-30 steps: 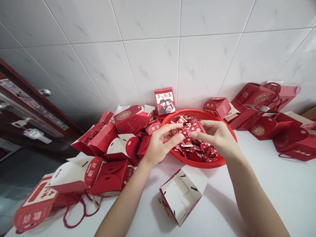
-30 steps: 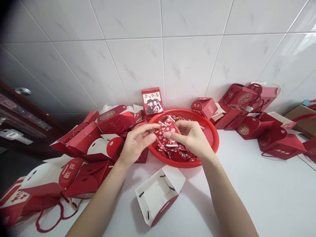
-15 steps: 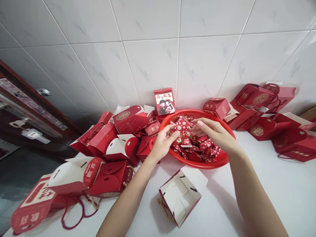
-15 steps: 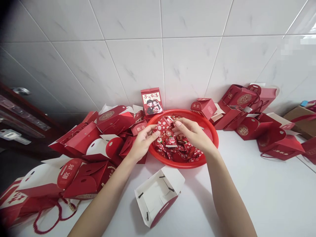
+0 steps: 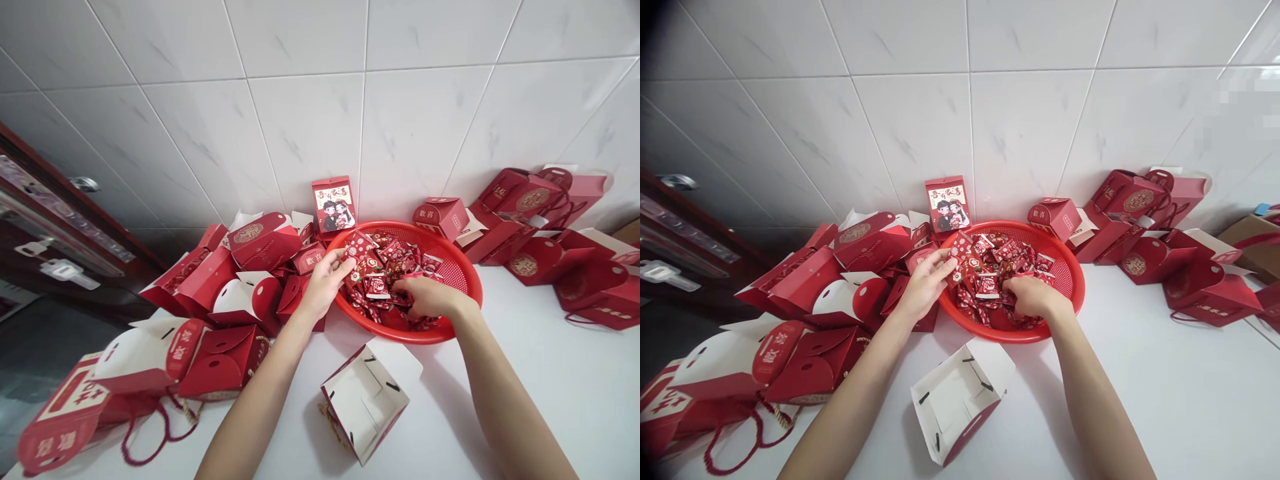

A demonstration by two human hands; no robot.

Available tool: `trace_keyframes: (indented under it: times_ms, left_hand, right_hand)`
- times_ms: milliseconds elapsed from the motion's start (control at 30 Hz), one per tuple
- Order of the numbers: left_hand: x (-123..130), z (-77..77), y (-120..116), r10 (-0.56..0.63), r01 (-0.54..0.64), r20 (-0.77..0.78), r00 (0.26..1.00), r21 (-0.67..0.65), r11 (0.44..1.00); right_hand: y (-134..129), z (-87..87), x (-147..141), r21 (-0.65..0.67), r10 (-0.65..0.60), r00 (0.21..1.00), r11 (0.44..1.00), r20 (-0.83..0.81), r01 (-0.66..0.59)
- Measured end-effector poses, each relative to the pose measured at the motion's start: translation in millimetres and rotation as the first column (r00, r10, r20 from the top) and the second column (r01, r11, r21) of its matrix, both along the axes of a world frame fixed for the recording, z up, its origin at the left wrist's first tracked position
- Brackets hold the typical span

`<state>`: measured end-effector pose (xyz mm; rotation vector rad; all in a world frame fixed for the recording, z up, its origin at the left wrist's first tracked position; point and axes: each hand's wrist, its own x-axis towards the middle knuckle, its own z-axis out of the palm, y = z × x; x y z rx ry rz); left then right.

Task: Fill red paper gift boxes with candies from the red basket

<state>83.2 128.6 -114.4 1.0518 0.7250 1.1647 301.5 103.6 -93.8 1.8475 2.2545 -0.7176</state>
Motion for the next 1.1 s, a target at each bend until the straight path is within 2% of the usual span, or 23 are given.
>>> trace_keyframes:
  times_ms: [133,433,767,933,1100]
  left_hand:
    - [-0.1,-0.7,-0.2,0.006,-0.005,-0.044,0.999,0.029,1.000]
    - [0.6,0.2,-0.6,0.013,-0.013,-0.034,0.999,-0.005,1.000]
    - [0.7,-1.4,-0.7,0.016,-0.015,-0.061,0.998,0.011,1.000]
    - [1.2,-1.6,-1.2,0.021,-0.020,-0.064,0.998,0.029,0.999]
    - [1.1,-3.1,-0.9,0.026,-0.024,-0.058,0.998,0.040,0.999]
  right_hand:
    - [0.2,-0.9,1.1,-0.011,0.025,0.999,1.000,0.043,-0.025]
    - [0.8,-3.8,-3.9,0.005,0.061,0.995,0.998,0.074,-0.061]
    - [2.9,0.1,-2.9,0.052,0.136,0.989,0.990,-0.054,-0.133]
    - [-1.6,-0.6,-7.2,0.015,0.076,0.997,0.997,0.013,-0.076]
    - [-2.3,-1.4,-7.5,-0.006,0.073,0.997,0.997,0.019,-0.073]
